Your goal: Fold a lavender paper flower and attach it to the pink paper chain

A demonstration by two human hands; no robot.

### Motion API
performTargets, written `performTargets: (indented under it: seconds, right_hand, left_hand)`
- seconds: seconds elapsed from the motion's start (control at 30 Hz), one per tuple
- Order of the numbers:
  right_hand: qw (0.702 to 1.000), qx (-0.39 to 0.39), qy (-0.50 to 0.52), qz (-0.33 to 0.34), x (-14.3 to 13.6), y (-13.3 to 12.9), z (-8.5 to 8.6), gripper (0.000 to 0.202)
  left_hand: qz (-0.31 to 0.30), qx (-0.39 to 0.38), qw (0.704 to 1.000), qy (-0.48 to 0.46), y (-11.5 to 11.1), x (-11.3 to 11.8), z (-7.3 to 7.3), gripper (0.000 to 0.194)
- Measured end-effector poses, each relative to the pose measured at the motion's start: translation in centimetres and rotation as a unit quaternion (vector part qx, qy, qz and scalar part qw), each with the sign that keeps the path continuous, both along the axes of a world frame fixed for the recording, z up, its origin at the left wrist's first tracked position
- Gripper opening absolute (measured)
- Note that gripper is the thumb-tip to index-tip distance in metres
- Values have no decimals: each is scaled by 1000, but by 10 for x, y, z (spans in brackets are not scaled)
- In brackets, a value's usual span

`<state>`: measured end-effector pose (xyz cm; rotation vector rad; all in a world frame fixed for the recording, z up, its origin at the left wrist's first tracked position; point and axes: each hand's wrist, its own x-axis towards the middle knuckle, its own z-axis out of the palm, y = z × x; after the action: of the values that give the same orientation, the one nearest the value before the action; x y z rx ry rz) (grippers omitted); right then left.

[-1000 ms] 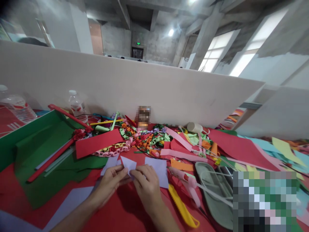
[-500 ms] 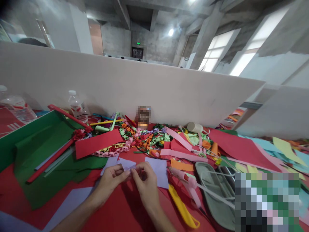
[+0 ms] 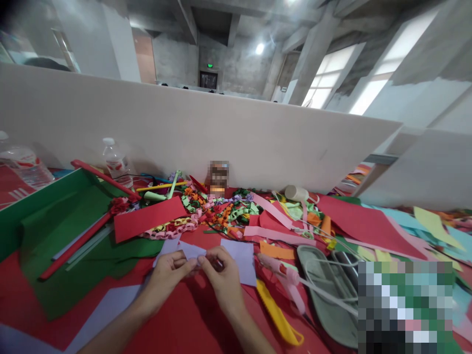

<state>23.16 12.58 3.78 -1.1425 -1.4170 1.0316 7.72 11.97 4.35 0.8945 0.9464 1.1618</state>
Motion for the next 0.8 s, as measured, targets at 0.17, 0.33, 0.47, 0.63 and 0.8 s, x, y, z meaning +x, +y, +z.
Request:
performTargets:
  seconds: [0.17, 0.33, 0.47, 0.63, 0.8]
  right_hand:
    - [1000, 3, -4, 7, 2, 3, -3, 30]
    - [1000, -7, 6, 2, 4, 4, -3, 30]
    - [1000, -14, 15, 0, 4, 4, -3, 30]
    - [998, -28, 34, 33, 5, 4, -1, 32]
    - [999, -13, 26, 14, 7, 6, -2, 32]
  left_hand:
    - [-18, -10, 1000, -22, 0, 0, 0, 46]
    - [-17, -13, 999, -30, 0, 1, -3, 48]
    - [-22, -13, 999, -23, 0, 1, -1, 45]
    - [-35, -18, 999, -27, 0, -1, -1, 44]
    - [-62, -8, 998, -21, 0, -3, 0, 41]
